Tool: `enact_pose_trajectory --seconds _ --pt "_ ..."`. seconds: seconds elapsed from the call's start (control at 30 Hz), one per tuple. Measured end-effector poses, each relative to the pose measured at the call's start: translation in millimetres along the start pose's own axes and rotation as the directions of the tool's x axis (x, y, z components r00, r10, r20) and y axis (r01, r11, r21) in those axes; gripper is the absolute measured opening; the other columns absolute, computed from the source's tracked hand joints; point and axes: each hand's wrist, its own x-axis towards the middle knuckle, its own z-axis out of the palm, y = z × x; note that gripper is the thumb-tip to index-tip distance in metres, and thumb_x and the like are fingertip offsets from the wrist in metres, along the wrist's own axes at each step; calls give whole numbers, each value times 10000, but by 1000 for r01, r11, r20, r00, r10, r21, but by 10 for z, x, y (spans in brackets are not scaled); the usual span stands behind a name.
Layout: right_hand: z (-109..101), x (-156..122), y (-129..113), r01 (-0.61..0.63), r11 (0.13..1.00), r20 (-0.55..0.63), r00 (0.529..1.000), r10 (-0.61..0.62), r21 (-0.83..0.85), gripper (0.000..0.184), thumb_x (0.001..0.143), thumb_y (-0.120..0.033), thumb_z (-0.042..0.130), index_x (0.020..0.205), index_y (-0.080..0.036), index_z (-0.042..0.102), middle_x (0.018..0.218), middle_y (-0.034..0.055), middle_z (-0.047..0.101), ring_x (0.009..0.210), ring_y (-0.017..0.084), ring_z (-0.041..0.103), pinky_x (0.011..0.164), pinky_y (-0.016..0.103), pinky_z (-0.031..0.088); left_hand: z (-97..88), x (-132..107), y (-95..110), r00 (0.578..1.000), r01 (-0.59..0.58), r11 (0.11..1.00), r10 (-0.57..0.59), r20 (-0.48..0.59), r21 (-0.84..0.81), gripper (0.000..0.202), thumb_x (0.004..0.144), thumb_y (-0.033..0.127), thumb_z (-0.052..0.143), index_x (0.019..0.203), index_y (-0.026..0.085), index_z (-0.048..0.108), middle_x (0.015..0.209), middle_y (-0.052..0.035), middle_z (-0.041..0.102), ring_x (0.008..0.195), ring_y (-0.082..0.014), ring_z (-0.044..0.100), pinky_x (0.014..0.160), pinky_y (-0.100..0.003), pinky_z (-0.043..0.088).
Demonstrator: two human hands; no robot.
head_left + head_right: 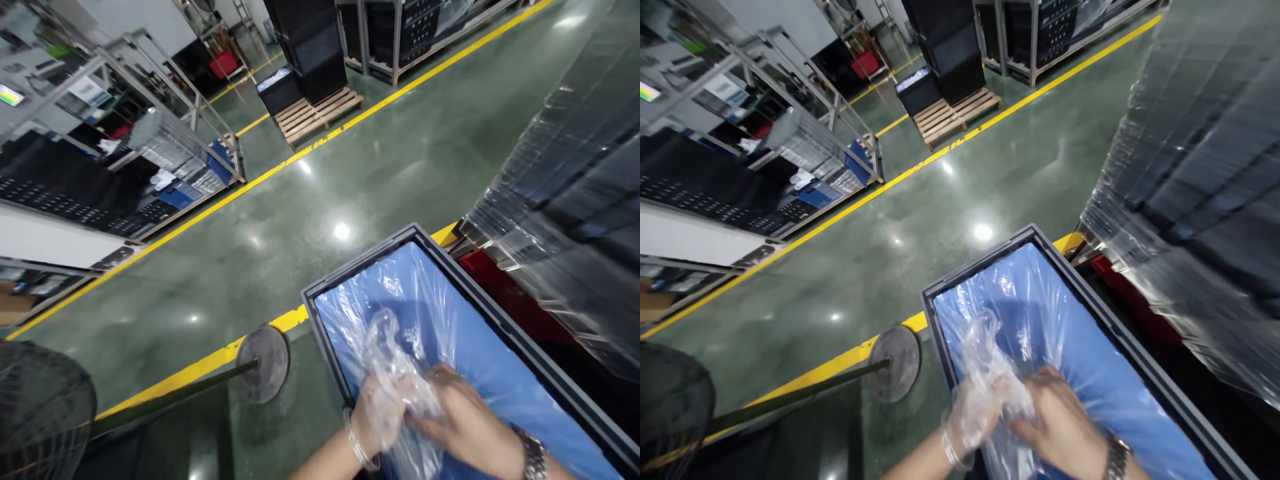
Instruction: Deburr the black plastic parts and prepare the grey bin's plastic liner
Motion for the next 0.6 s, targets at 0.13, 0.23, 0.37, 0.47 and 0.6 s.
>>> enact_pose_trajectory --seconds 0.13,0.23,0.37,0.47,0.6 --pt "-14 -26 344 -140 978 -155 974 164 154 581 1012 -619 374 879 -154 696 812 68 721 764 206 704 751 395 590 -174 -42 42 989 -58 995 69 -131 87 601 1044 509 306 1226 83 689 444 46 430 409 -125 379 455 -266 369" --pt "-93 12 418 -107 976 -213 966 147 192 550 1057 -580 335 995 -152 676 944 68 739 881 187 721 802 381 596 -280 -139 130 768 -538 599 639 52 593 463 1067 290 299 1406 127 569 769 -60 736 728 -181 687 779 -316 565" --pt "115 17 172 64 998 -207 976 -63 -4 136 891 -292 627 885 -172 690 861 45 720 849 203 683 877 432 550 -218 -180 436 339 -734 -297 619 709 611 433 1015 266 507 1434 161 542 1424 -54 630 1441 -210 430 1300 -474 67" --pt "268 -69 15 134 968 -269 944 -190 -212 160 694 -59 585 760 -183 660 823 69 689 852 244 635 941 509 475 -150 -98 689 705 -624 -219 257 661 750 465 1050 361 373 1232 66 684 1096 -145 757 1103 -292 667 1136 -517 420" --pt "276 -294 43 243 881 -355 846 -398 -407 298 883 -43 475 1076 -172 661 971 75 694 927 233 627 951 452 463 -264 140 773 882 -401 323 -116 456 857 570 1025 537 368 754 179 718 685 -49 707 648 -205 651 614 -317 503"
